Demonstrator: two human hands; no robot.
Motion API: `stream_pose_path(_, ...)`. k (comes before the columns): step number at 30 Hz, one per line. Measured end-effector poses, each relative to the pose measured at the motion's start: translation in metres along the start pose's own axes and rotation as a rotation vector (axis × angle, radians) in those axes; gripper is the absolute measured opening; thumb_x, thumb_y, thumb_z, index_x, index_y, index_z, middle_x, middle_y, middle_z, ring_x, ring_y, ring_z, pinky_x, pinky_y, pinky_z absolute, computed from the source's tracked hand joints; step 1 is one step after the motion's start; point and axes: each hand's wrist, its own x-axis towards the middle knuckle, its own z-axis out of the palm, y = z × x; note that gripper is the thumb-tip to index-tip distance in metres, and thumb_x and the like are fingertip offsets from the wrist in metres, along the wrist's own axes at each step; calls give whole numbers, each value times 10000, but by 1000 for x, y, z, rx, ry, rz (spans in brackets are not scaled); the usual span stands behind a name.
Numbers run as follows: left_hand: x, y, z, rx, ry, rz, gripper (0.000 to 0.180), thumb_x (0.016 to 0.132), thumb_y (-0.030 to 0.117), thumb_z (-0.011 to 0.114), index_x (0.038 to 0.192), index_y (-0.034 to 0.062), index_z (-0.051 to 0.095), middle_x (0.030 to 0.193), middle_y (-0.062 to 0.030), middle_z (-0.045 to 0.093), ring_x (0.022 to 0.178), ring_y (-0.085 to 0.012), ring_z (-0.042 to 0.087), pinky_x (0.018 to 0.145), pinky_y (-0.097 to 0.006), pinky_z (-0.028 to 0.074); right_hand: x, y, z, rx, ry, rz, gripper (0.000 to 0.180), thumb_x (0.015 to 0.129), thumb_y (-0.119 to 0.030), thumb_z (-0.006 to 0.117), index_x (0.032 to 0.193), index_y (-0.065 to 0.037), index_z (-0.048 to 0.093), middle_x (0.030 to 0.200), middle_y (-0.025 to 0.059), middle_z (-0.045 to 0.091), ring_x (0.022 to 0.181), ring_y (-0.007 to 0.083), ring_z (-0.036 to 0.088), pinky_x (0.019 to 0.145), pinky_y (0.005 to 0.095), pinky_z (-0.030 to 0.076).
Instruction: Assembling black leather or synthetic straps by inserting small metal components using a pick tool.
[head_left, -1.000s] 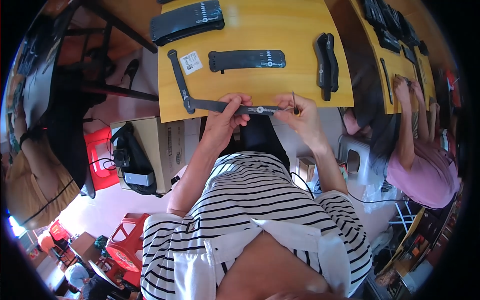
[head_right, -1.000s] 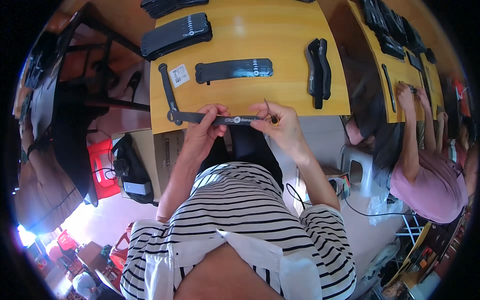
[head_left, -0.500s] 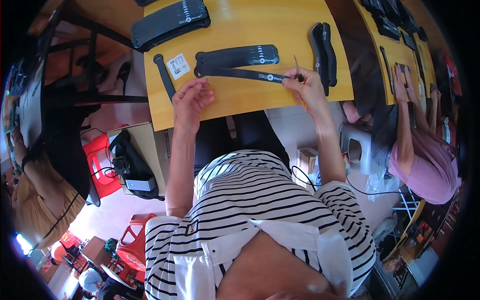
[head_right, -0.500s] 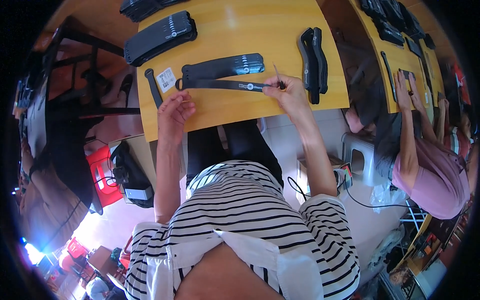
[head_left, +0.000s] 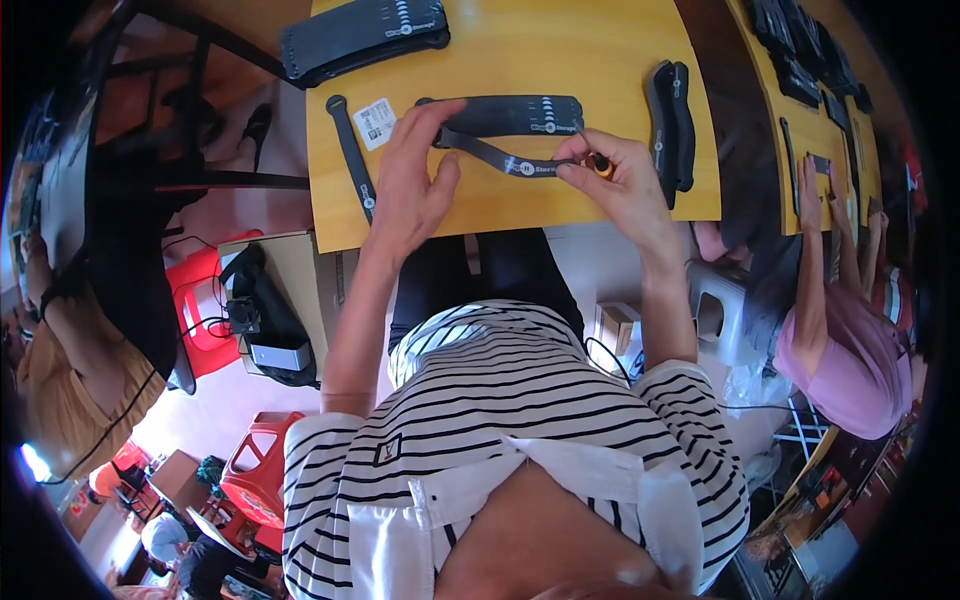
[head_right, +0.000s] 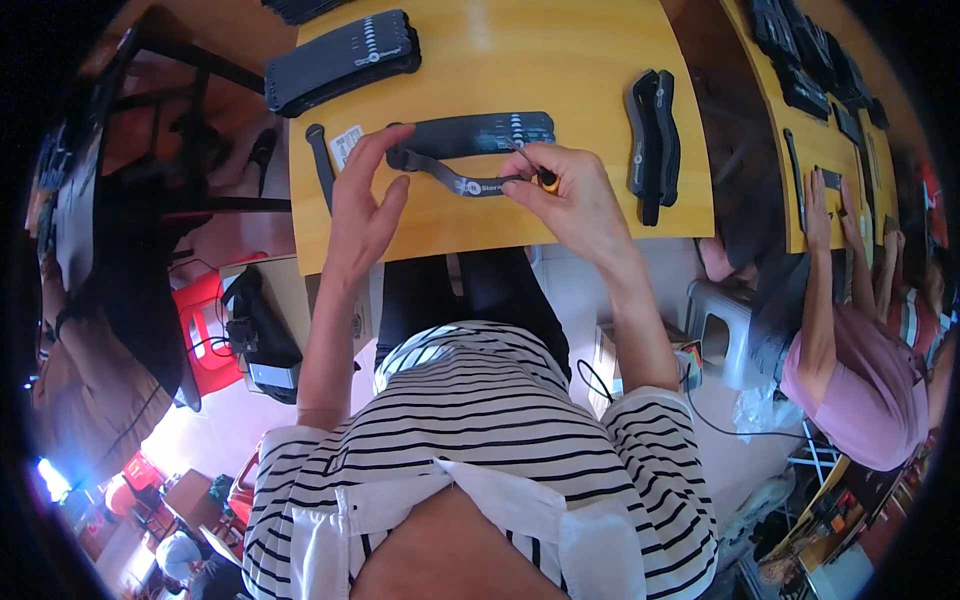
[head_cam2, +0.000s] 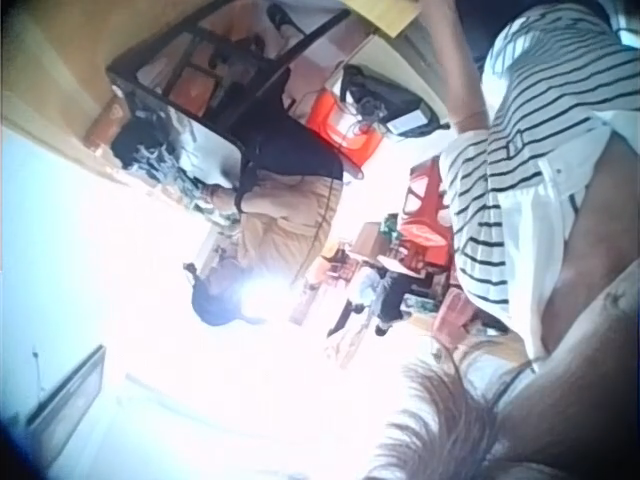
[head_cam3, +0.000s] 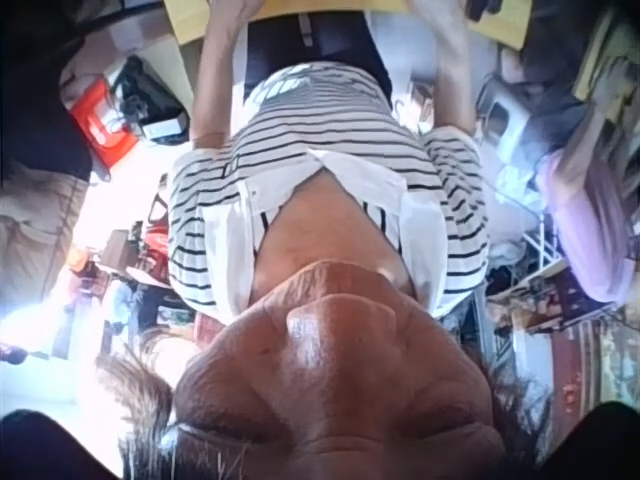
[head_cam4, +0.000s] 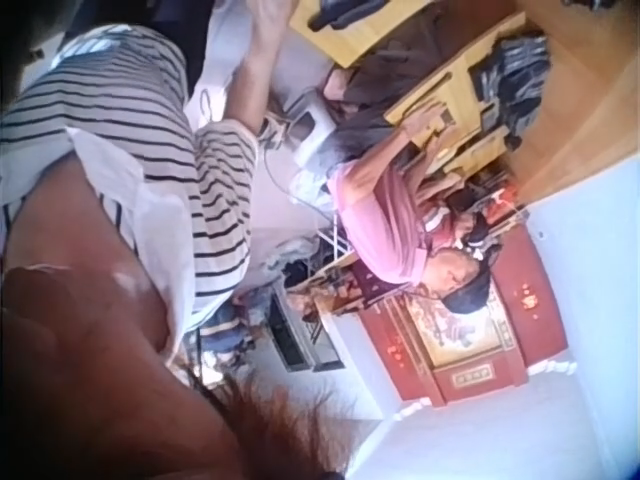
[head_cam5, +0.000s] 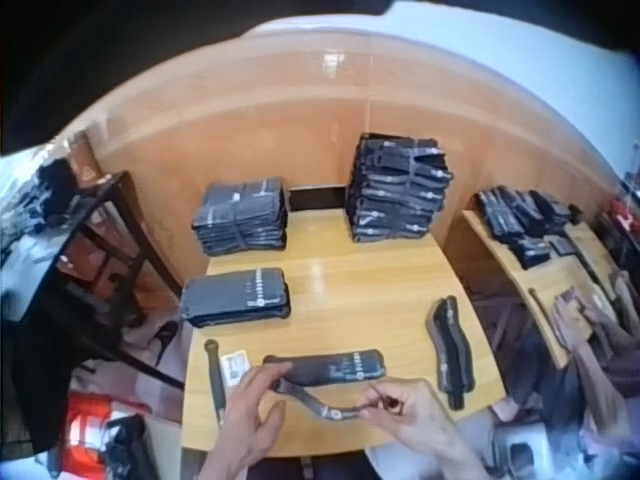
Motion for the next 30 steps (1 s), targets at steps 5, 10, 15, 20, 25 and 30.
stream_pose_path(5, -12, -18, 14, 165, 70, -98, 521, 688, -5, 592, 1183, 35, 434, 1116, -160, 472, 1089, -333, 422, 945, -386, 348, 9, -16, 13, 225, -8, 62, 89, 753, -32, 622, 828, 14, 604, 699, -2, 565, 646, 68, 474, 589, 220, 372)
stream_pose_path(10, -7, -15, 29, 78, 142, -111, 367, 718, 7, 608, 1074, 21, 522, 1049, -139, 512, 989, -286, 498, 853, -347, 408, 37, -29, 35, 246, -80, -88, 118, 777, -93, 622, 866, -16, 611, 694, -11, 566, 585, 34, 432, 525, 193, 322)
stream_pose_path(15, 1, -52, 21, -304, 254, -335, 138, 862, 95, 535, 923, 4, 619, 869, -84, 610, 763, -152, 573, 678, -270, 451, 68, -14, 46, 265, 81, -37, 160, 789, -132, 634, 866, 8, 623, 705, 10, 583, 654, 71, 536, 586, 214, 417)
stream_pose_path(20, 4, -67, 14, -496, 311, -483, 303, 925, 238, 459, 883, 12, 656, 774, -35, 637, 658, -90, 565, 580, -218, 435, 101, 46, 86, -651, 384, -227, 123, 820, -158, 573, 868, -44, 573, 747, 90, 610, 629, 216, 626, 564, 303, 478)
stream_pose_path(25, 4, -66, 7, -539, 329, -551, 337, 929, 266, 442, 872, 15, 660, 775, -48, 636, 642, -100, 580, 572, -221, 432, 115, 68, 120, -1021, 412, -320, 109, 759, -124, 563, 834, -77, 500, 757, 77, 529, 596, 237, 615, 520, 339, 500)
stream_pose_path(30, -2, -80, -9, -616, 414, -595, 414, 944, 298, 391, 854, -12, 650, 783, -79, 642, 617, -124, 597, 549, -219, 445, 117, 76, 127, -1127, 420, -383, 110, 744, -130, 560, 824, -82, 503, 737, 60, 527, 587, 204, 611, 459, 315, 497)
